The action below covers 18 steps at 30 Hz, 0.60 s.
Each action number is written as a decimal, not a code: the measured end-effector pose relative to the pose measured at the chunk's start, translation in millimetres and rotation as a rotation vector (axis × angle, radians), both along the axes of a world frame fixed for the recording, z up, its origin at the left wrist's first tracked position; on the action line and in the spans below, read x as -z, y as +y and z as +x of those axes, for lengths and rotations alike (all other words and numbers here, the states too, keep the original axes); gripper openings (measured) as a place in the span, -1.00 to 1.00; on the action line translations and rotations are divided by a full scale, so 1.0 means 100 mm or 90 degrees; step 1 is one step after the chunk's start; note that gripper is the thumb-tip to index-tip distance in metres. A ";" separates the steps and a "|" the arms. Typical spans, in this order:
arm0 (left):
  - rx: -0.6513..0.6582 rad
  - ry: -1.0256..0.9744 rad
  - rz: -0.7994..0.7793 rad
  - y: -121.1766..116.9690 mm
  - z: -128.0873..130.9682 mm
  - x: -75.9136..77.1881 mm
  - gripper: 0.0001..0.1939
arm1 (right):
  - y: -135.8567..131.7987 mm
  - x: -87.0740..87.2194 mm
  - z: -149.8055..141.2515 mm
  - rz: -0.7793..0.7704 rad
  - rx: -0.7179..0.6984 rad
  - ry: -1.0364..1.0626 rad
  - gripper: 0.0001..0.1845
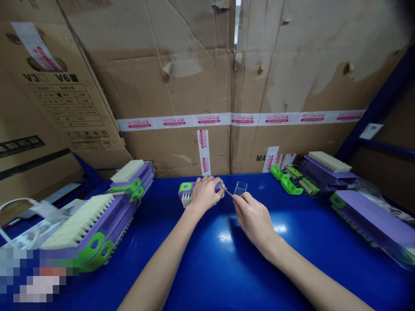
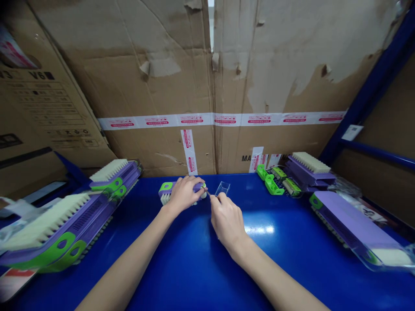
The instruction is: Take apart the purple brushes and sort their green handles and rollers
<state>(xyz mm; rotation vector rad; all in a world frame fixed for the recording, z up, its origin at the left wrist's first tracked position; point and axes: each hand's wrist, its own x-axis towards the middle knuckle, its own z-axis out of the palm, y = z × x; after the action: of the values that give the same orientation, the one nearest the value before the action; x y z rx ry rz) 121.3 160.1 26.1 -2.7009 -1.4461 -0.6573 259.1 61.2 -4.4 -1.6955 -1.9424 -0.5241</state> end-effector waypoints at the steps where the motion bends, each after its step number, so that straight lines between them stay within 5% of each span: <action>1: 0.001 0.001 0.003 0.00 0.00 0.00 -0.80 | 0.00 0.01 -0.01 0.004 -0.007 0.009 -0.72; 18: 0.019 0.014 0.003 0.00 0.02 -0.01 -0.80 | 0.06 -0.17 -0.09 -0.016 -0.041 0.191 -0.73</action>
<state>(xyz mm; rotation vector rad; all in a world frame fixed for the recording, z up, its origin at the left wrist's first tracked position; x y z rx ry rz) 123.4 159.8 26.7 -2.7221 -1.4008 -0.6284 250.1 67.1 12.3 -1.6152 -1.7852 -0.2084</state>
